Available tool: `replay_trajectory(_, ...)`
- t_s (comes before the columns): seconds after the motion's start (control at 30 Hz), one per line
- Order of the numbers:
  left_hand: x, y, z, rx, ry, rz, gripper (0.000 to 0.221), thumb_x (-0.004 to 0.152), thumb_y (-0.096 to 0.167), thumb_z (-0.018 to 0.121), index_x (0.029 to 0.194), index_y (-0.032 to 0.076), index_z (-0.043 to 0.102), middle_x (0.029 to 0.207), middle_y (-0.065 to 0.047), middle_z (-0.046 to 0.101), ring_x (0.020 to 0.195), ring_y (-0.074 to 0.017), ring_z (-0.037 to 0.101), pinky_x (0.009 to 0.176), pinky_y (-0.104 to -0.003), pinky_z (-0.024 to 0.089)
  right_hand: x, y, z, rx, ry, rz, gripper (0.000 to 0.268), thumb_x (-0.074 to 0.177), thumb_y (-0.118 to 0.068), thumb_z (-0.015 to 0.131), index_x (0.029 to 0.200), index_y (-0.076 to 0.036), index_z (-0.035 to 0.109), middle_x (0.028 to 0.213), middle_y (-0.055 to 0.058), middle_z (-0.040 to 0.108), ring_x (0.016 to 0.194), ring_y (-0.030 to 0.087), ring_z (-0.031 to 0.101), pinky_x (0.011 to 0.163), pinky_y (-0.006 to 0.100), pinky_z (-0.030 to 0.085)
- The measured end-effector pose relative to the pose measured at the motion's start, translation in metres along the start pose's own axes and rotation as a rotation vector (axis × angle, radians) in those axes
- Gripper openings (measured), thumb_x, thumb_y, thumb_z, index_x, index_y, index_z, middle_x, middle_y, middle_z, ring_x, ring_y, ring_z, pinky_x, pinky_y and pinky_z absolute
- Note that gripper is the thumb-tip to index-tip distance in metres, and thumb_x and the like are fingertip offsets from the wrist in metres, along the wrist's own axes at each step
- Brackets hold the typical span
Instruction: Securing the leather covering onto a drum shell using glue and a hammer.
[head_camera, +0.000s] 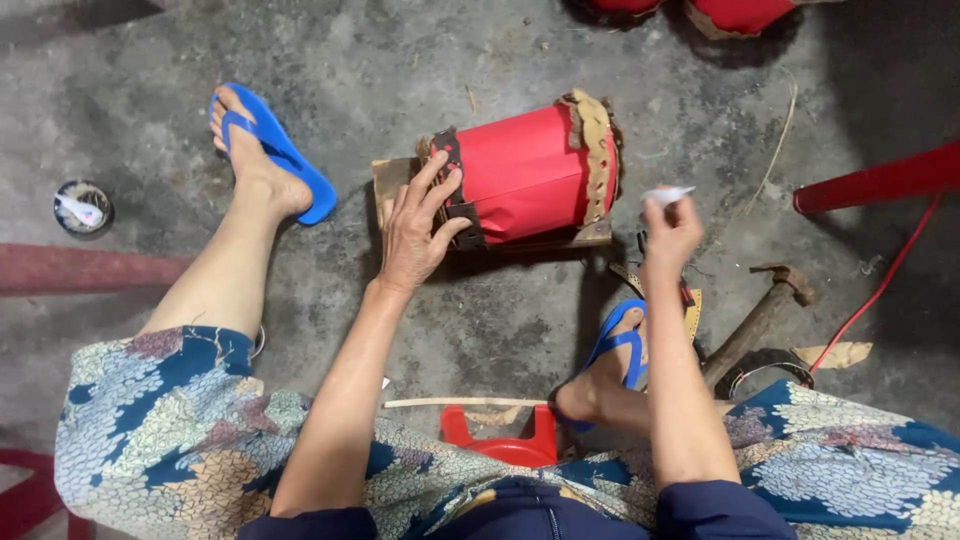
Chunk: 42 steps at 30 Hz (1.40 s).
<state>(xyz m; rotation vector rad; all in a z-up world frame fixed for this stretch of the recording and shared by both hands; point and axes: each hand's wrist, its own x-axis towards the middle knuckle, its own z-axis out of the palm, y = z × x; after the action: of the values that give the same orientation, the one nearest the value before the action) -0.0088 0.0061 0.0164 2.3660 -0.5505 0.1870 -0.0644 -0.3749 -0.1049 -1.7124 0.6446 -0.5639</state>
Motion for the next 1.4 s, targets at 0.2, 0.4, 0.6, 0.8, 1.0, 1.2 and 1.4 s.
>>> replay_trajectory(0.2,-0.003,-0.002,0.003,-0.037,0.018,-0.001,0.062,0.089,0.04,0.077,0.147,0.031,0.054,0.159,0.007,0.041,0.121,-0.018,0.058,0.089,-0.033,0.038,-0.013,0.051,0.009,-0.479,0.11,-0.226,0.017,0.079,-0.008,0.084,0.091,-0.018,0.079,0.082,0.009,0.071,0.076,0.029,0.07,0.07,0.037,0.056)
replay_trajectory(0.4,-0.006,-0.002,0.004,-0.056,0.019,0.008,0.062,0.089,0.038,0.077,0.146,0.029,0.055,0.159,0.003,0.043,0.133,-0.0194,0.054,0.093,-0.033,0.038,-0.016,0.111,0.015,-0.525,0.041,-0.198,0.015,0.08,-0.01,0.085,0.092,-0.016,0.079,0.085,0.01,0.071,0.082,0.033,0.071,0.074,0.041,0.057)
replay_trajectory(0.6,-0.008,-0.006,0.009,-0.036,0.025,0.003,0.062,0.088,0.041,0.077,0.146,0.03,0.055,0.158,0.003,0.044,0.133,-0.0181,0.055,0.095,-0.033,0.038,-0.023,0.132,0.023,-0.507,0.004,-0.236,0.018,0.078,0.0,0.081,0.089,-0.014,0.075,0.08,0.01,0.067,0.082,0.033,0.07,0.077,0.036,0.055)
replay_trajectory(0.8,-0.007,-0.003,0.007,-0.016,0.04,-0.006,0.062,0.088,0.042,0.076,0.145,0.032,0.055,0.158,0.005,0.044,0.126,-0.0169,0.058,0.092,-0.032,0.039,-0.021,0.15,0.017,-0.57,-0.029,-0.272,0.017,0.079,-0.012,0.088,0.088,-0.017,0.074,0.082,0.01,0.066,0.083,0.034,0.069,0.076,0.04,0.055)
replay_trajectory(1.0,-0.008,-0.007,0.013,-0.019,0.056,0.003,0.063,0.087,0.041,0.078,0.145,0.031,0.056,0.157,0.006,0.045,0.117,-0.0188,0.061,0.089,-0.033,0.039,-0.02,0.13,0.019,-0.576,-0.039,-0.251,0.019,0.08,-0.02,0.088,0.095,-0.02,0.076,0.082,0.009,0.066,0.083,0.031,0.069,0.076,0.039,0.054)
replay_trajectory(1.2,-0.009,-0.01,0.014,-0.004,0.054,0.008,0.063,0.087,0.042,0.077,0.145,0.032,0.056,0.157,0.006,0.045,0.111,-0.0195,0.061,0.087,-0.034,0.04,-0.024,0.113,0.022,-0.576,-0.034,-0.26,0.021,0.08,-0.018,0.087,0.098,-0.016,0.076,0.083,0.013,0.066,0.083,0.035,0.069,0.076,0.042,0.054)
replay_trajectory(1.4,-0.007,-0.007,0.011,-0.011,0.052,0.009,0.063,0.087,0.042,0.077,0.145,0.031,0.055,0.158,0.005,0.044,0.111,-0.0203,0.061,0.087,-0.033,0.04,-0.022,0.119,0.02,-0.568,-0.045,-0.261,0.024,0.081,-0.021,0.087,0.102,-0.015,0.077,0.084,0.013,0.066,0.083,0.035,0.069,0.076,0.041,0.054)
